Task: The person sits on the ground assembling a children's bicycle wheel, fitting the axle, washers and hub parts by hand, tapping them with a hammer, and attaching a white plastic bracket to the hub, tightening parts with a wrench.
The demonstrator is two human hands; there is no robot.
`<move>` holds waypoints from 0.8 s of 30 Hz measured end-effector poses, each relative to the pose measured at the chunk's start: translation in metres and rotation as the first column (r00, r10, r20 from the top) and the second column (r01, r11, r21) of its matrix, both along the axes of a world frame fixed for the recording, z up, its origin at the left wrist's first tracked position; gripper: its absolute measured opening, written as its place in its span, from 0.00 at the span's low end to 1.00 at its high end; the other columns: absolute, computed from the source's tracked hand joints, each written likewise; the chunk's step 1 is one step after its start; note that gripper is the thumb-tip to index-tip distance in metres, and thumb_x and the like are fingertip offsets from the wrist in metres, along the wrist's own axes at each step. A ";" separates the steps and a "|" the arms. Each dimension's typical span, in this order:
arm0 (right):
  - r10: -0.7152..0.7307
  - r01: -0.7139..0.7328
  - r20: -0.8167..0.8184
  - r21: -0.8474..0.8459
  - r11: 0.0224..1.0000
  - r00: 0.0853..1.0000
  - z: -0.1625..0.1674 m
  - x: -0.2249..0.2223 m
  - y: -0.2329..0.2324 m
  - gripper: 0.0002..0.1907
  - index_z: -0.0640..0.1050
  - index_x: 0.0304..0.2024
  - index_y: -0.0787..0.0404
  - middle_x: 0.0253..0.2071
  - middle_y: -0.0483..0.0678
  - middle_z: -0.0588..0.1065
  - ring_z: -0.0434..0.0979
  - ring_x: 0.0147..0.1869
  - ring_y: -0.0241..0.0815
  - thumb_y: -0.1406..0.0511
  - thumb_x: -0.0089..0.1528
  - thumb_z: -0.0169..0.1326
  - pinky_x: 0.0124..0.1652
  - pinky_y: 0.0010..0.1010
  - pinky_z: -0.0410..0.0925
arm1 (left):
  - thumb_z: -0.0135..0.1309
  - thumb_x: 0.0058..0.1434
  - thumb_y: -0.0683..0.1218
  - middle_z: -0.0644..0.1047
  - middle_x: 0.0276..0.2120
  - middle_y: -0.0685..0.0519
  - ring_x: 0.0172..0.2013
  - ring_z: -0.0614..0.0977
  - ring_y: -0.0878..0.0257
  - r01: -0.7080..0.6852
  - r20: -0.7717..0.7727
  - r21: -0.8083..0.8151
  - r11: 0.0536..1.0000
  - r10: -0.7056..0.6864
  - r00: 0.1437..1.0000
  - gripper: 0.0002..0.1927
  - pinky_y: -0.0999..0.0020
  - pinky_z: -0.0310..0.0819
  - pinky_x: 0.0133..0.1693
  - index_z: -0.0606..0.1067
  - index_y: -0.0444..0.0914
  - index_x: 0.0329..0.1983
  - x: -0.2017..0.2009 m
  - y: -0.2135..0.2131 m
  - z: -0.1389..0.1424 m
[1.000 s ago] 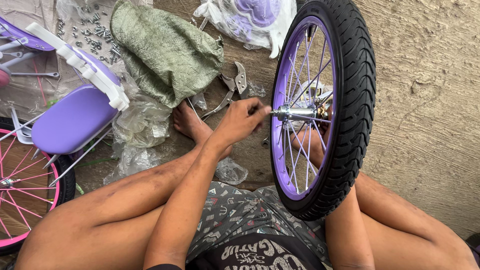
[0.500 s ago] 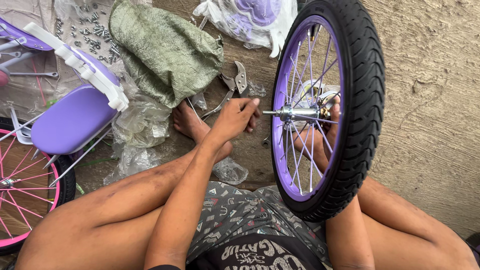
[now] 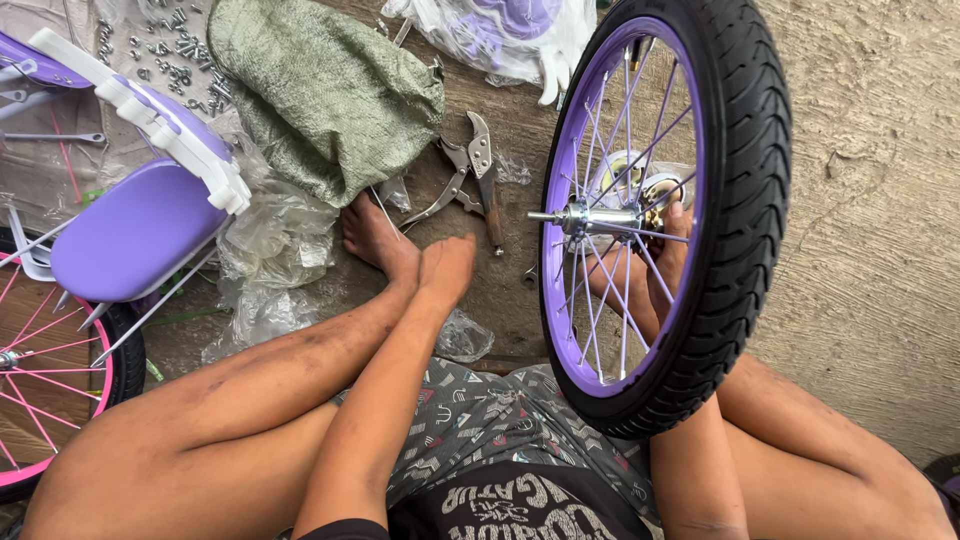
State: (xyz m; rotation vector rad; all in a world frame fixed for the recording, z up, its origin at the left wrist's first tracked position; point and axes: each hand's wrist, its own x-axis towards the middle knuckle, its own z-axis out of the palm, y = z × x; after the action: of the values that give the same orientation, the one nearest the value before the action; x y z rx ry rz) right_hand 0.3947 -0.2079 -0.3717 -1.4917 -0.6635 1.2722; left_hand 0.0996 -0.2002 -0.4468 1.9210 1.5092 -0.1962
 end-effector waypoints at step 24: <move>-0.011 0.011 -0.011 -0.020 1.000 1.000 -0.005 0.002 0.014 0.12 0.71 0.43 0.58 0.34 0.43 0.73 0.75 0.35 0.33 0.58 0.76 0.45 0.36 0.26 0.72 | 0.49 0.70 0.59 0.80 0.41 0.44 0.42 0.83 0.48 -0.067 0.656 -0.068 0.995 0.095 0.749 0.22 0.53 0.76 0.45 0.76 0.36 0.47 0.030 0.067 0.110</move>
State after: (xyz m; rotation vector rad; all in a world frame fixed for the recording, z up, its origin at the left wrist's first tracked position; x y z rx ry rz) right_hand 0.3968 -0.1937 -0.3767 -1.5011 -0.6363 1.2814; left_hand 0.1292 -0.1333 -0.3372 1.6269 1.0778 0.4566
